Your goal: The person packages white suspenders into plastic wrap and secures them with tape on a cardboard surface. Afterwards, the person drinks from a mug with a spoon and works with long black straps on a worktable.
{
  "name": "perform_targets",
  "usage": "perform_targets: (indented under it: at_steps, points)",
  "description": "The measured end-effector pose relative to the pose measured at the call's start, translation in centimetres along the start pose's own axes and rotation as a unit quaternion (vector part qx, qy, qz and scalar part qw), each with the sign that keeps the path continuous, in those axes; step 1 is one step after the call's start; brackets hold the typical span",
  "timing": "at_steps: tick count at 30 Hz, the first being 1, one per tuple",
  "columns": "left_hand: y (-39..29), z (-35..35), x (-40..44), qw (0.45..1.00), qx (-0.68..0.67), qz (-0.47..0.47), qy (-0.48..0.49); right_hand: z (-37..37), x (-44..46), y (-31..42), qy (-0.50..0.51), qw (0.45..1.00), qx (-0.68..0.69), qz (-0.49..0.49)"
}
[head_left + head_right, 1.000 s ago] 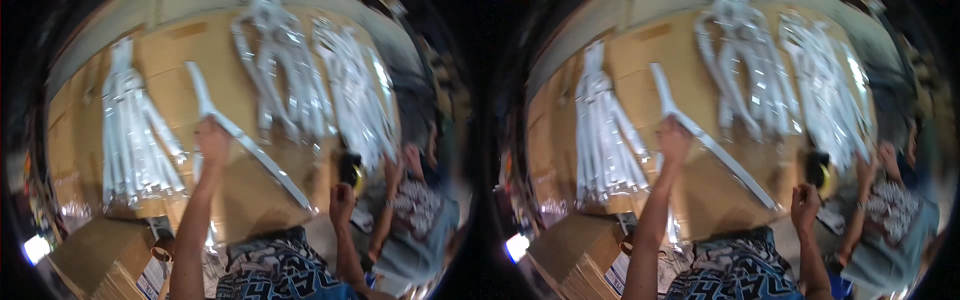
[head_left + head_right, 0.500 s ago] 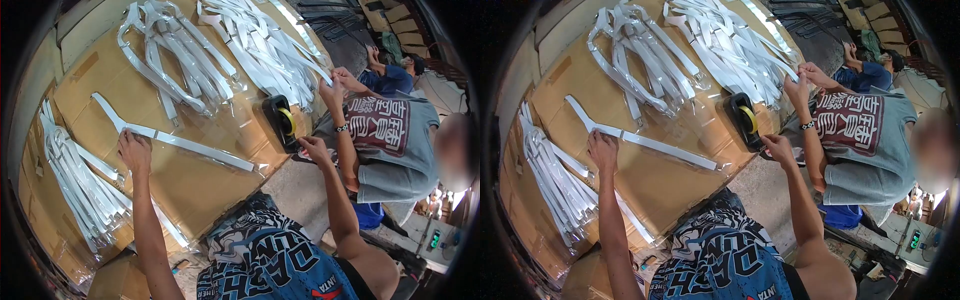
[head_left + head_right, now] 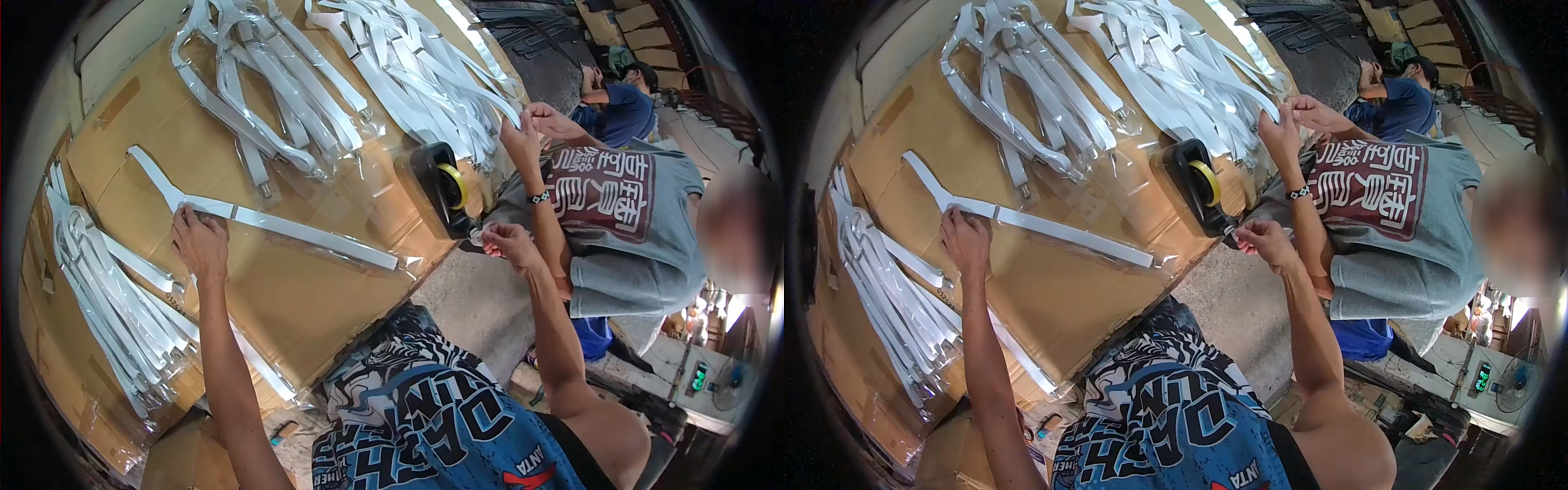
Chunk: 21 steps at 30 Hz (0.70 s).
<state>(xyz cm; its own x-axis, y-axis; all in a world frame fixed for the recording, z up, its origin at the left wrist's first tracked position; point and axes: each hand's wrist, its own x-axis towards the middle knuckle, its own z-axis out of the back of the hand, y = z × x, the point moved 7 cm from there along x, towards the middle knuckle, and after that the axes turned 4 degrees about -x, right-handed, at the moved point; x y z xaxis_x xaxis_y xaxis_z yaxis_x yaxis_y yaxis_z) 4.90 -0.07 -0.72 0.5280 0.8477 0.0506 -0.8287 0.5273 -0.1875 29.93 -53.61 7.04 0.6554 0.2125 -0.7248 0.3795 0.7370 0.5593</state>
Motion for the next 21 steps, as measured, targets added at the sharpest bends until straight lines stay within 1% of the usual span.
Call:
perform_targets:
  at_steps: [3,6,9,12,14,16,17,18,19,20,21]
  points:
    - [0.0,0.1,0.1,1.0,0.002,-0.002,0.003,-0.1,0.3,-0.7,0.004,1.0,-0.002,-0.009]
    - [0.1,0.1,0.1,1.0,-0.005,0.002,0.012,-0.4,0.2,-1.0,0.011,0.999,0.026,-0.029]
    - [0.1,-0.1,0.1,1.0,-0.006,-0.002,0.002,-0.2,0.9,-1.9,-0.011,0.999,-0.029,-0.032]
    - [0.1,-0.2,0.1,1.0,-0.022,-0.012,-0.016,-0.5,1.6,-2.0,-0.044,0.995,-0.092,-0.007]
    - [0.8,-1.2,0.1,0.998,-0.034,-0.013,-0.043,0.5,2.7,-3.1,-0.089,0.973,-0.214,0.022]
    - [0.8,-1.7,-0.1,0.997,-0.036,-0.031,-0.062,0.1,2.2,-2.0,-0.132,0.92,-0.364,0.059]
    - [0.8,-1.2,-0.1,0.997,-0.055,-0.012,-0.047,0.5,3.6,-5.8,-0.119,0.905,-0.408,0.016]
    - [0.6,-0.8,-0.1,0.996,-0.076,0.01,-0.036,1.1,5.6,-11.3,-0.108,0.912,-0.395,0.025]
    - [1.0,-1.3,0.1,0.996,-0.076,0.007,-0.045,0.0,4.5,-11.5,-0.049,0.909,-0.412,-0.029]
    - [1.3,-1.7,0.1,0.996,-0.077,-0.003,-0.048,-2.8,1.3,-8.1,-0.013,0.959,-0.281,-0.033]
    - [1.0,-1.0,-0.3,0.996,-0.078,0.003,-0.047,-5.0,-0.2,-6.5,0.042,0.971,-0.233,-0.021]
